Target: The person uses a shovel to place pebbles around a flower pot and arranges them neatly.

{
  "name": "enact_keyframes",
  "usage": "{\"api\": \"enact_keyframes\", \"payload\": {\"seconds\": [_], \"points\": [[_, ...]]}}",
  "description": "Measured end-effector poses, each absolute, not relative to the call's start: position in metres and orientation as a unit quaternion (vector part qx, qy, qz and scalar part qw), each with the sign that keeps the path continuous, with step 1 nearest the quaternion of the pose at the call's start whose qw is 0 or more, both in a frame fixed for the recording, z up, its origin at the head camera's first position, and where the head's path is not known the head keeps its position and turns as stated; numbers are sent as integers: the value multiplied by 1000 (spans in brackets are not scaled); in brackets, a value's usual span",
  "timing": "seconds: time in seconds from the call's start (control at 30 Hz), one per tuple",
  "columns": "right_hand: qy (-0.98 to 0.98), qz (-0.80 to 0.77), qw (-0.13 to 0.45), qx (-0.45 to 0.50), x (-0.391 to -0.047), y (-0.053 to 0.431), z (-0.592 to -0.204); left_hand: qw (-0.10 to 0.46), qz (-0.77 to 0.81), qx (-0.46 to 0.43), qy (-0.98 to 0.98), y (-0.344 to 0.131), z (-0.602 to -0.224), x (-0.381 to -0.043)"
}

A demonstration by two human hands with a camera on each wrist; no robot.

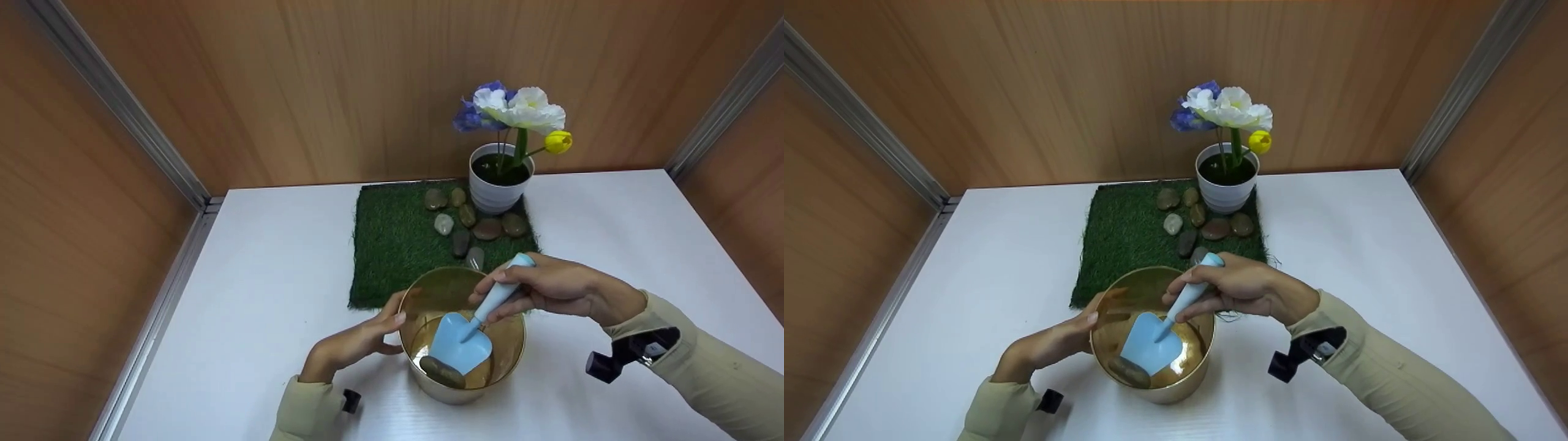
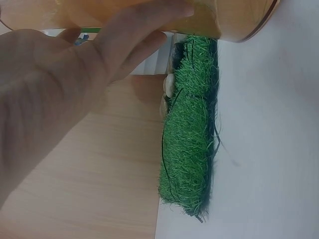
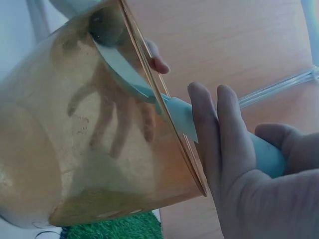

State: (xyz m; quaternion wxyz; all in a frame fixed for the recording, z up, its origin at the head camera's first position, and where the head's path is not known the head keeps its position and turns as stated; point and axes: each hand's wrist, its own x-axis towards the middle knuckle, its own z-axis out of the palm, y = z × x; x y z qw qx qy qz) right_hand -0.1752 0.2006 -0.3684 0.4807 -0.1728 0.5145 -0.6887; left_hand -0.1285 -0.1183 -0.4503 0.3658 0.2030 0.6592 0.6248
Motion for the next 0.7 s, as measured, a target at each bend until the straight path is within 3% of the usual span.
{"api": "enact_keyframes", "payload": {"seconds": [0.7], "points": [[484, -727, 465, -145, -178, 215, -371, 360, 619, 200, 669, -118, -449, -128]]}}
